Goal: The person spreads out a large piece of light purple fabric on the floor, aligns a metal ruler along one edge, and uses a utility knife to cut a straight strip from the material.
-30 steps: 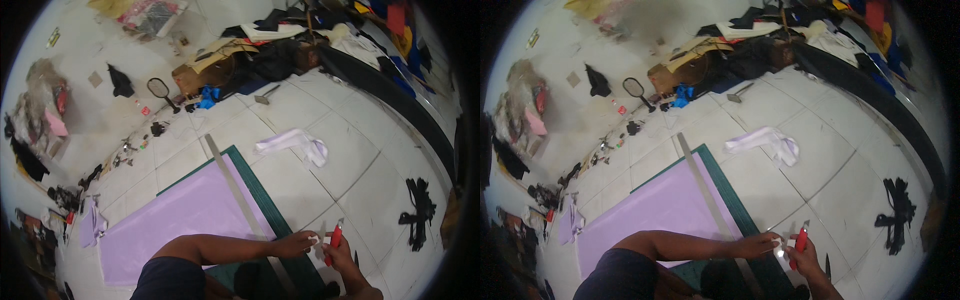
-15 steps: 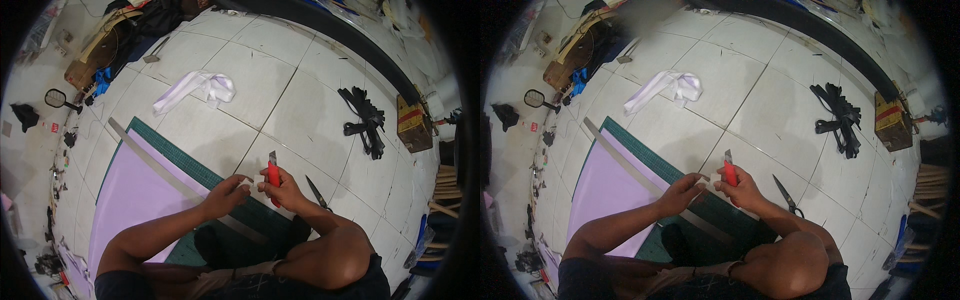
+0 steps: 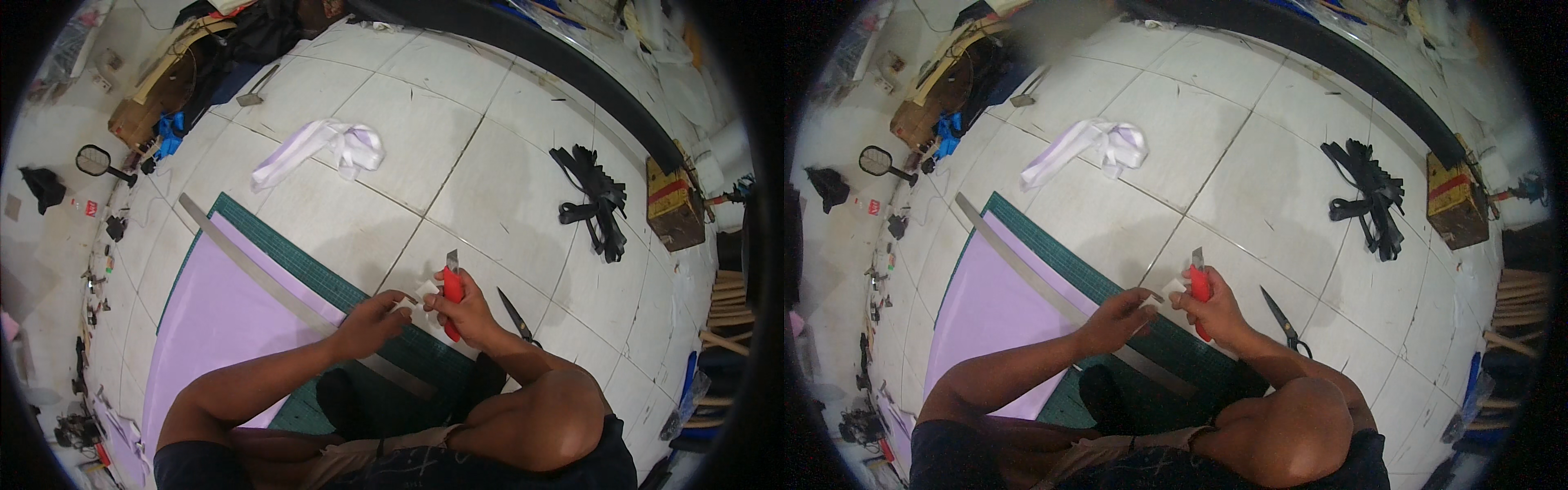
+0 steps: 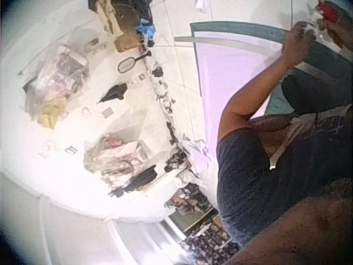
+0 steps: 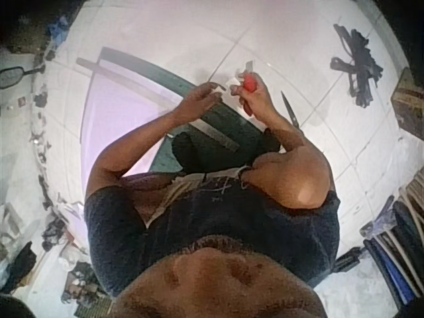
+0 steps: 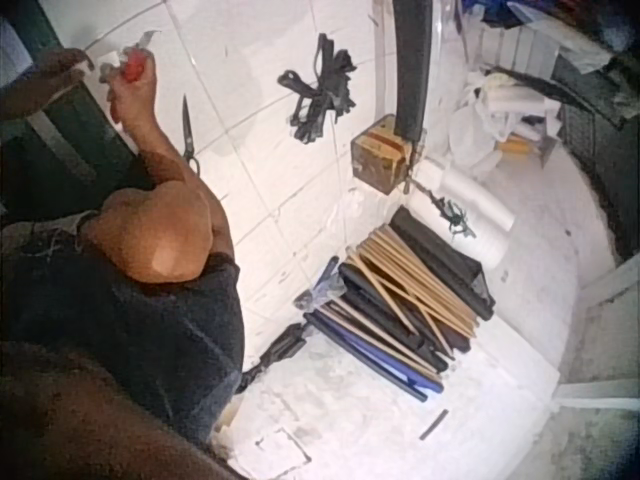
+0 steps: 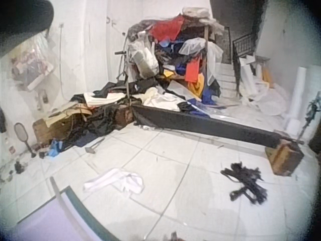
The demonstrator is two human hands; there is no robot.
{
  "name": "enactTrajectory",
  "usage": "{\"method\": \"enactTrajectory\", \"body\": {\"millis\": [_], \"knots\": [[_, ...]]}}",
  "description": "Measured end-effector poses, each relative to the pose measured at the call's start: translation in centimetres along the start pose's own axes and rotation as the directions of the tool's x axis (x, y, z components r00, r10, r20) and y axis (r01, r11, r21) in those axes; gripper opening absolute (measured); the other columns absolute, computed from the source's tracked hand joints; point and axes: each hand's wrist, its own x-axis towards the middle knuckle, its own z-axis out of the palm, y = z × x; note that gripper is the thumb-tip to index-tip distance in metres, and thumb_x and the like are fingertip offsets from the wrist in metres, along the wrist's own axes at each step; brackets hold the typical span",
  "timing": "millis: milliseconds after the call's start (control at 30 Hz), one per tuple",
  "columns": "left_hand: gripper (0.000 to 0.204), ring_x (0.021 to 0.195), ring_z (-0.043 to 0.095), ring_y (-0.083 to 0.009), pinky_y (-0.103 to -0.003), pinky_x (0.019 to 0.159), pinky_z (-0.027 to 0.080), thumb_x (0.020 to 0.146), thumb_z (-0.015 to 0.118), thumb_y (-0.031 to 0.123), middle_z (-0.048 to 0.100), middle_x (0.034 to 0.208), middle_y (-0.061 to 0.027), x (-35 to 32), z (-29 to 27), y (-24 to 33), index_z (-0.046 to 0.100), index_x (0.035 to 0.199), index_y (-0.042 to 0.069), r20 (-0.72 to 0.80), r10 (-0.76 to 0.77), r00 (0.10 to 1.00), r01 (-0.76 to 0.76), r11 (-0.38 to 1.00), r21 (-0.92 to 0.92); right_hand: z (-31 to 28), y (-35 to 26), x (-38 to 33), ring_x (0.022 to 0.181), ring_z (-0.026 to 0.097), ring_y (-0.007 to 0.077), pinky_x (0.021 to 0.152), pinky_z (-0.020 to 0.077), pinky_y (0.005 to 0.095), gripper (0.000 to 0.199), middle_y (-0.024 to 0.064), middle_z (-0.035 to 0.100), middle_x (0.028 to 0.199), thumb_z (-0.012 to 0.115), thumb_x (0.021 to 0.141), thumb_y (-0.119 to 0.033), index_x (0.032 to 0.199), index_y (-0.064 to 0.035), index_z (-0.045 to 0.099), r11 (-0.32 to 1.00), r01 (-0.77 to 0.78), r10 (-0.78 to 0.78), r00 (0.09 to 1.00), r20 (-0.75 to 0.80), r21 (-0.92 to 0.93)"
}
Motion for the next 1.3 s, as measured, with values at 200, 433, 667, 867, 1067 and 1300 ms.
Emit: {"method": "enactTrajectory", "body": {"millis": [200,433,667,867,1067,1300], "knots": [[0.034,0.083,0.058,-0.0184,-0.035,0.074,0.047,0.098,0.054,0.033,0.060,0.092,-0.0113,0.0,0.3,-2.0,0.055,0.117,0.004,-0.144,0.155,0.977,-0.094,0.929,0.358,1.7,-0.1,-0.8,0.058,0.054,0.0094,0.048,0.0444,0.0252,0.034,0.0024,0.057,0.080,0.074,0.083,-0.009,0.107,-0.0063,0.051,0.987,0.019,-0.027,0.998,-0.048,-0.160],[0.035,0.092,0.061,-0.0257,-0.038,0.082,0.047,0.096,0.054,0.031,0.061,0.099,-0.0146,-0.6,0.2,-1.2,0.056,0.116,0.002,-0.066,0.063,0.996,-0.044,0.964,0.262,1.5,1.7,-1.2,0.067,0.058,0.0115,0.057,0.0482,0.0262,0.036,0.0047,0.059,0.083,0.075,0.081,-0.008,0.106,-0.0025,0.051,0.969,0.032,-0.045,0.998,-0.049,-0.245],[0.030,0.084,0.062,-0.0174,-0.033,0.075,0.050,0.095,0.055,0.027,0.063,0.092,-0.0101,0.4,0.8,-2.4,0.058,0.106,0.000,-0.047,0.099,0.994,-0.081,0.953,0.291,1.5,1.4,-1.5,0.049,0.054,0.0109,0.040,0.0416,0.0251,0.032,0.0043,0.058,0.076,0.074,0.082,-0.008,0.104,-0.0030,0.051,0.978,-0.008,-0.008,0.997,-0.077,-0.208],[0.028,0.077,0.064,-0.0148,-0.031,0.068,0.053,0.096,0.057,0.027,0.063,0.089,-0.0090,0.0,0.8,-1.6,0.058,0.102,-0.001,-0.044,0.007,0.999,-0.001,0.991,0.132,2.0,0.9,-1.6,0.045,0.053,0.0112,0.037,0.0397,0.0254,0.026,0.0050,0.060,0.075,0.070,0.087,-0.012,0.104,-0.0032,0.053,0.985,-0.049,0.051,0.999,0.008,-0.163],[0.024,0.079,0.064,-0.0152,-0.031,0.066,0.053,0.096,0.057,0.023,0.063,0.090,-0.0090,0.4,0.1,-2.2,0.054,0.104,0.000,0.003,0.021,1.000,-0.021,0.996,0.087,1.1,1.8,-1.5,0.046,0.054,0.0139,0.036,0.0411,0.0275,0.030,0.0089,0.061,0.084,0.066,0.090,-0.016,0.112,-0.0007,0.052,0.964,-0.054,0.068,0.997,0.045,-0.262],[0.030,0.067,0.062,-0.0143,-0.029,0.057,0.051,0.091,0.059,0.024,0.062,0.085,-0.0086,0.1,0.3,-2.6,0.050,0.106,0.000,-0.031,0.012,0.999,-0.010,0.998,0.056,1.7,1.7,-1.0,0.044,0.050,0.0121,0.039,0.0420,0.0252,0.026,0.0070,0.058,0.077,0.064,0.092,-0.020,0.108,-0.0015,0.055,0.969,-0.036,0.053,0.996,0.065,-0.243]]}}
